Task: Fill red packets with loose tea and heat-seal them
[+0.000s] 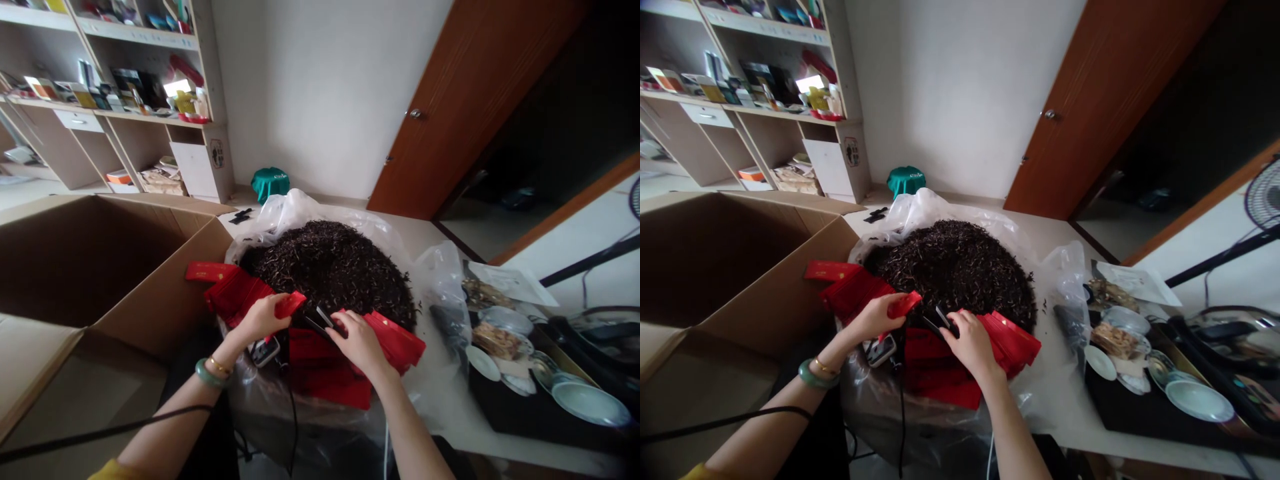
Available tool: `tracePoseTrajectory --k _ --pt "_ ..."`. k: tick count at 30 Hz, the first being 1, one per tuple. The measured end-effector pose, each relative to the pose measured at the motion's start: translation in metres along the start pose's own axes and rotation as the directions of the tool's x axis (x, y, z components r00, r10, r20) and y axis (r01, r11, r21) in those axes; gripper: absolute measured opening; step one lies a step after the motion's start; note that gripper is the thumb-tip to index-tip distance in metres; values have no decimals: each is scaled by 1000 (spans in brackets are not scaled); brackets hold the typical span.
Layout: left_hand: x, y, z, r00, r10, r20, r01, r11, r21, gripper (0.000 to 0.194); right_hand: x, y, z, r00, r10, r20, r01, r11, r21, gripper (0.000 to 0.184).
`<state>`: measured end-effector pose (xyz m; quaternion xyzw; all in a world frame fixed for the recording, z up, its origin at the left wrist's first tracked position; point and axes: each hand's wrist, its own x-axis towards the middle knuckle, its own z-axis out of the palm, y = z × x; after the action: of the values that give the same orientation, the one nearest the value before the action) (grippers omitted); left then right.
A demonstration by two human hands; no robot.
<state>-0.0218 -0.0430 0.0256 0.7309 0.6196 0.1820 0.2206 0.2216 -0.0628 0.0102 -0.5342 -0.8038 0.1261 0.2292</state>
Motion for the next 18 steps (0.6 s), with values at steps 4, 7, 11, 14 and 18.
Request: tracePoseTrajectory --k 4,7,11,14,18 --pt "19 6 -14 998 33 55 -41 987 158 54 -2 -15 3 983 -181 -35 181 984 -5 13" --pt "26 5 -12 991 -12 130 -30 949 314 50 -3 -21 13 971 -237 21 237 971 -18 13" --pt "24 -1 0 996 -21 85 -13 923 386 55 -4 -21 22 963 -265 56 266 964 -11 15" --pt "23 -3 5 991 130 35 -134 938 319 47 -6 -22 22 952 -301 62 302 953 -5 16" --pt "24 -1 7 930 343 134 -358 927 111 19 -8 -28 20 917 -383 117 385 923 0 13"
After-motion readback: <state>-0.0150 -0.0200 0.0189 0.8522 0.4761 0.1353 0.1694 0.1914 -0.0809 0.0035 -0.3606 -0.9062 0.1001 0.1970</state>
